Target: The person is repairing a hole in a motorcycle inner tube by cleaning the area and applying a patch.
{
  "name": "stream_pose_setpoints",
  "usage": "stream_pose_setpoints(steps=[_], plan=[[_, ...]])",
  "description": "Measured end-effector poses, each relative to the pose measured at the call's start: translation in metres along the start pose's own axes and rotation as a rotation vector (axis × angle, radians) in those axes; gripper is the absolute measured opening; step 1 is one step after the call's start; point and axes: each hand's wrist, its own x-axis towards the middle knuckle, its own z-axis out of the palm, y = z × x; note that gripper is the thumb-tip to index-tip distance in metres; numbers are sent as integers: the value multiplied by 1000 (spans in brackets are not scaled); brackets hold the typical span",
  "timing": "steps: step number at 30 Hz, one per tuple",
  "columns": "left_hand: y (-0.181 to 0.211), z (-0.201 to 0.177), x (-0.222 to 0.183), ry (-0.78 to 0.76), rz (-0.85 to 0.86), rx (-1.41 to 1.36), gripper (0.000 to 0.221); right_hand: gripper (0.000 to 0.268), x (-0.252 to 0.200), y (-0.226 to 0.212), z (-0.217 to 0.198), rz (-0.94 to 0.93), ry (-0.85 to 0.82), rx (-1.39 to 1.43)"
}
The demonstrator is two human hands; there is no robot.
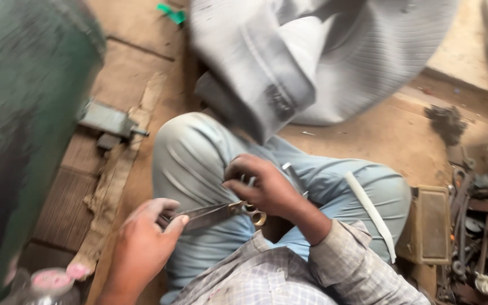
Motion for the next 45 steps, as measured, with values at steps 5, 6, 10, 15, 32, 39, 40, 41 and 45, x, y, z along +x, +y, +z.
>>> stream_pose_setpoints(steps=[5, 6, 10, 15, 32, 39, 40, 41, 45], plan=[[55, 12, 14, 195, 273, -198, 39, 13, -11, 62, -48, 219, 358, 258], [67, 19, 19, 206, 323, -365, 43, 14, -12, 64, -59, 283, 457, 404], [95, 81, 84, 52, 331, -648, 65, 15, -14, 100, -78, 240, 643, 580], [117, 121, 154, -215, 33, -1103, 73, 17, -12, 106, -91, 275, 693, 638], [120, 155, 184, -471, -167, -1242, 26, 5, 26, 75, -118, 146, 401, -265], [118, 156, 184, -437, -107, -1247, 11, 4, 39, 57, -127, 0, 234, -627], [118, 156, 183, -432, -109, -1254, 11, 4, 40, 59, -127, -2, 226, -629], [119, 155, 183, -432, -108, -1247, 10, 5, 42, 60, -127, 5, 203, -667], [119, 156, 185, -439, -119, -1214, 10, 5, 46, 59, -130, -11, 151, -736]])
